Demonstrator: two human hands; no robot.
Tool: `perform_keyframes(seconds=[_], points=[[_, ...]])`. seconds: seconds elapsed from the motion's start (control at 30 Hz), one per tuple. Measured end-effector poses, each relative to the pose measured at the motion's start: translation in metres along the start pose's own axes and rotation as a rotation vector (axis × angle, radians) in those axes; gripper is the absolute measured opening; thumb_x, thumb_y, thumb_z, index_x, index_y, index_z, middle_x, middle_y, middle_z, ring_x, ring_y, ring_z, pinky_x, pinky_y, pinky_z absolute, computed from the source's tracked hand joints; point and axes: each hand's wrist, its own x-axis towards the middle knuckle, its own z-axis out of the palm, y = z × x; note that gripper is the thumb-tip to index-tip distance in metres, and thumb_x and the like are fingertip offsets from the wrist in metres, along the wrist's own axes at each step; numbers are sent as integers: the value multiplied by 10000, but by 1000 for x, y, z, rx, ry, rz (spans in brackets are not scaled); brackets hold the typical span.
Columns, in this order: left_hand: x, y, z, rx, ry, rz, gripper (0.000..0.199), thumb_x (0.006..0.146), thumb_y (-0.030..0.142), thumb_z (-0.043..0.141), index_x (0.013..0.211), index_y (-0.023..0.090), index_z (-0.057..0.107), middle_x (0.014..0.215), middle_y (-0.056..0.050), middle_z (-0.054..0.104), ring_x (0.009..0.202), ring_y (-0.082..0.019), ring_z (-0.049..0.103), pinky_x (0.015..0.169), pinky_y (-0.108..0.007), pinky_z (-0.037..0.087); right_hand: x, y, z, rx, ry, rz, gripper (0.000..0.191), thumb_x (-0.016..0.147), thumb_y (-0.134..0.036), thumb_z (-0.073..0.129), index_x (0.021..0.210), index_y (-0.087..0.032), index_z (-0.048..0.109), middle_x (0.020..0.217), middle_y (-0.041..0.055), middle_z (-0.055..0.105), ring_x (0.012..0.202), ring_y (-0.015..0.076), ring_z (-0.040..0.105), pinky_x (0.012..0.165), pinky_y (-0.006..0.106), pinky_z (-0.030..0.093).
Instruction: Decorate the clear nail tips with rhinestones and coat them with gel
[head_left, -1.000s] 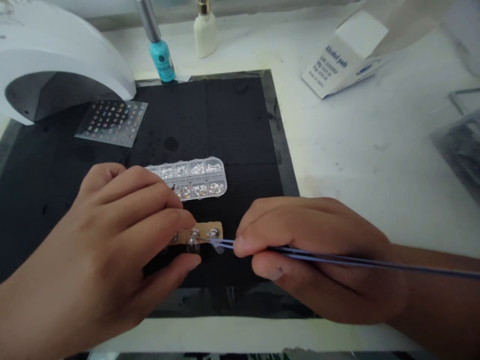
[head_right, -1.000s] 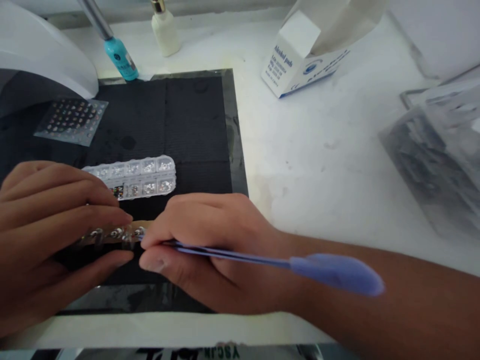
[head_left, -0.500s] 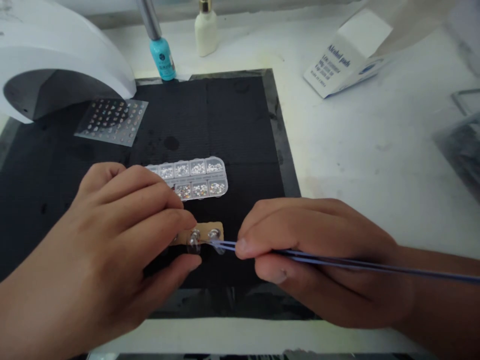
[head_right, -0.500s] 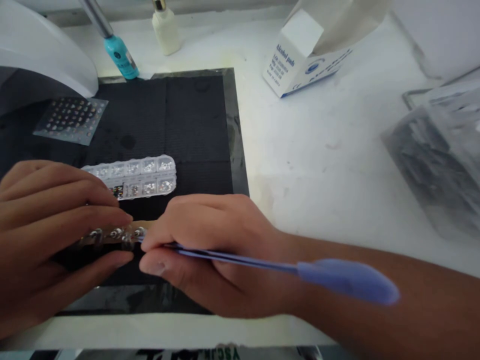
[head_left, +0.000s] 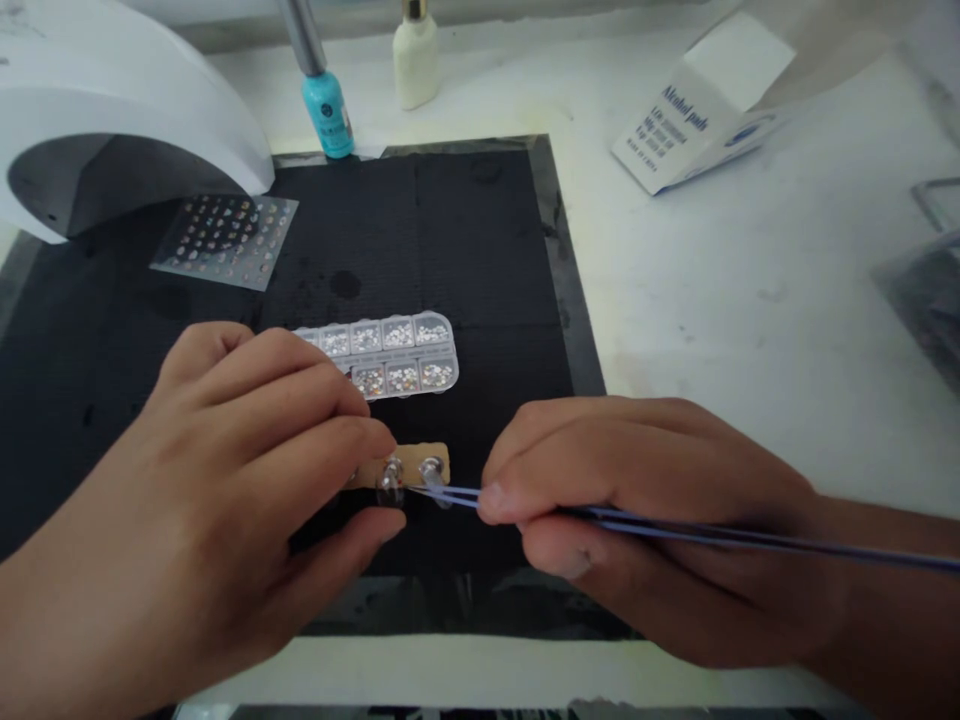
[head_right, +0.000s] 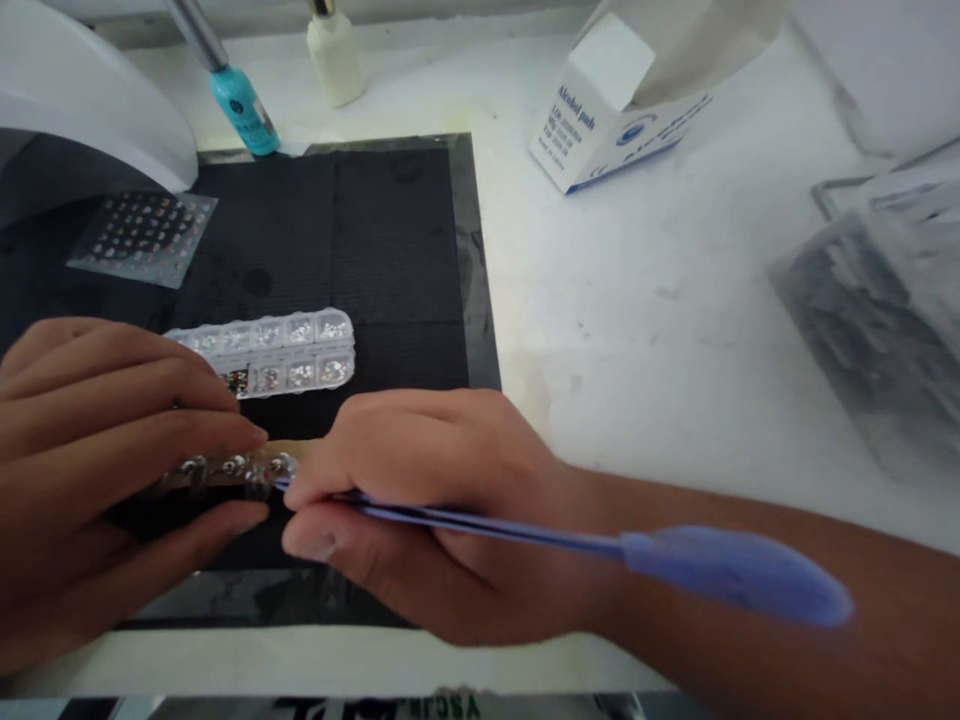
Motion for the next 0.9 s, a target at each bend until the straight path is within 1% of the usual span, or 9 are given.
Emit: perform_keyframes(seconds=[0.17, 0.3, 0.4, 0.6, 0.73, 0.8, 0.9], points=[[1, 1, 1, 1, -16, -5, 92, 988, 359, 593, 1024, 278, 619, 936, -31, 690, 939, -302, 570, 791, -528, 371, 1, 1, 2, 22, 22, -5, 99, 1006, -160, 624, 984, -72, 665, 876, 37, 711, 822, 74, 682, 809, 149, 587], [-1, -1, 2, -1, 2, 4, 96, 990, 357, 586, 1026, 273, 615, 941, -30, 684, 938, -294, 572, 785, -501, 363, 1, 2, 3, 17, 19, -12, 118, 1006, -140, 609, 975, -48, 676, 867, 51, 710, 818, 80, 674, 816, 152, 583], [-2, -1, 1, 2, -13, -5, 94, 981, 346, 594, 1036, 272, 610, 948, -23, 674, 942, -291, 566, 795, -481, 353, 1, 1, 2, 9, 29, -24, 125, 1010, -138, 601, 983, -42, 677, 868, 45, 707, 817, 72, 667, 815, 138, 576], [0, 2, -3, 4, -63, -27, 80, 999, 341, 582, 1034, 269, 588, 948, -26, 668, 953, -294, 554, 807, -479, 347, 2, 0, 1, 7, 19, 9, 100, 999, -136, 621, 971, -59, 678, 857, 35, 708, 808, 66, 673, 805, 124, 575], [1, 1, -3, 5, -54, -26, 80, 1002, 339, 580, 1038, 269, 588, 951, -26, 668, 959, -297, 557, 798, -476, 348, 2, -1, 2, 26, 37, 12, 98, 994, -144, 627, 962, -68, 680, 851, 37, 707, 786, 72, 677, 782, 129, 578], [1, 0, -1, 6, -37, -4, 88, 997, 343, 586, 1043, 267, 593, 935, -23, 667, 947, -294, 555, 796, -475, 344, 2, 0, 2, 24, 31, 10, 88, 990, -141, 631, 953, -77, 677, 850, 38, 708, 788, 76, 683, 782, 130, 581], [0, 0, 0, -1, -37, -10, 87, 993, 343, 591, 1039, 269, 595, 939, -22, 669, 947, -294, 559, 797, -476, 347, 2, 1, 2, 9, 11, 6, 85, 987, -142, 635, 956, -74, 676, 850, 39, 711, 794, 76, 684, 789, 127, 584]])
